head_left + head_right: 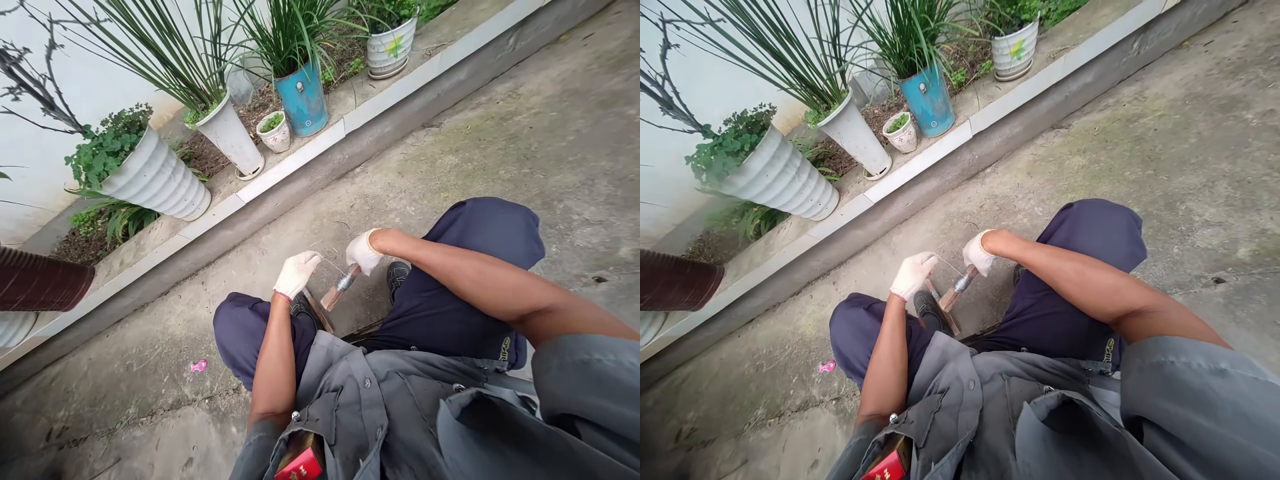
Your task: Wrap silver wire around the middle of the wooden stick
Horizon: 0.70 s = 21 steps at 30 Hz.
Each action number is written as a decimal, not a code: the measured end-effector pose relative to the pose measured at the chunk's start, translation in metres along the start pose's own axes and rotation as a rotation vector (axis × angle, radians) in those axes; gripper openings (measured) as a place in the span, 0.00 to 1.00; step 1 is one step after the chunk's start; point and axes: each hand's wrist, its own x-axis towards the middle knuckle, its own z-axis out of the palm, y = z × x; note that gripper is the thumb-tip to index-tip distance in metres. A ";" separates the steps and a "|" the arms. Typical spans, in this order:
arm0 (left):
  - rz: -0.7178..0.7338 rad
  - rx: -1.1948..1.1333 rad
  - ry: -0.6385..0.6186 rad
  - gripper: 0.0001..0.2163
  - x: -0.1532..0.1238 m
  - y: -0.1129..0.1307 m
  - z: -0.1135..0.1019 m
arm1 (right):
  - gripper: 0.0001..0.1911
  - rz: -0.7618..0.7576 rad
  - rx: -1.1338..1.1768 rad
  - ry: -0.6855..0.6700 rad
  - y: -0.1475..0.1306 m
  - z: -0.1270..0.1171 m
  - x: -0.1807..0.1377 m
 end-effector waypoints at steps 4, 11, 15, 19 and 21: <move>-0.051 -0.072 0.027 0.15 0.000 0.003 -0.001 | 0.14 -0.167 0.216 -0.003 -0.009 -0.009 -0.030; -0.027 -0.067 -0.052 0.18 0.000 0.011 0.022 | 0.15 0.097 0.154 0.544 -0.003 -0.039 -0.035; 0.020 -0.016 -0.103 0.18 -0.002 0.011 0.027 | 0.16 0.402 -0.121 0.577 0.006 -0.028 -0.010; 0.036 0.018 -0.068 0.18 -0.005 0.003 0.019 | 0.16 0.408 -0.291 0.469 -0.003 0.000 0.000; 0.058 0.020 -0.027 0.17 -0.007 -0.001 0.014 | 0.13 0.329 -0.330 0.390 -0.010 0.012 -0.002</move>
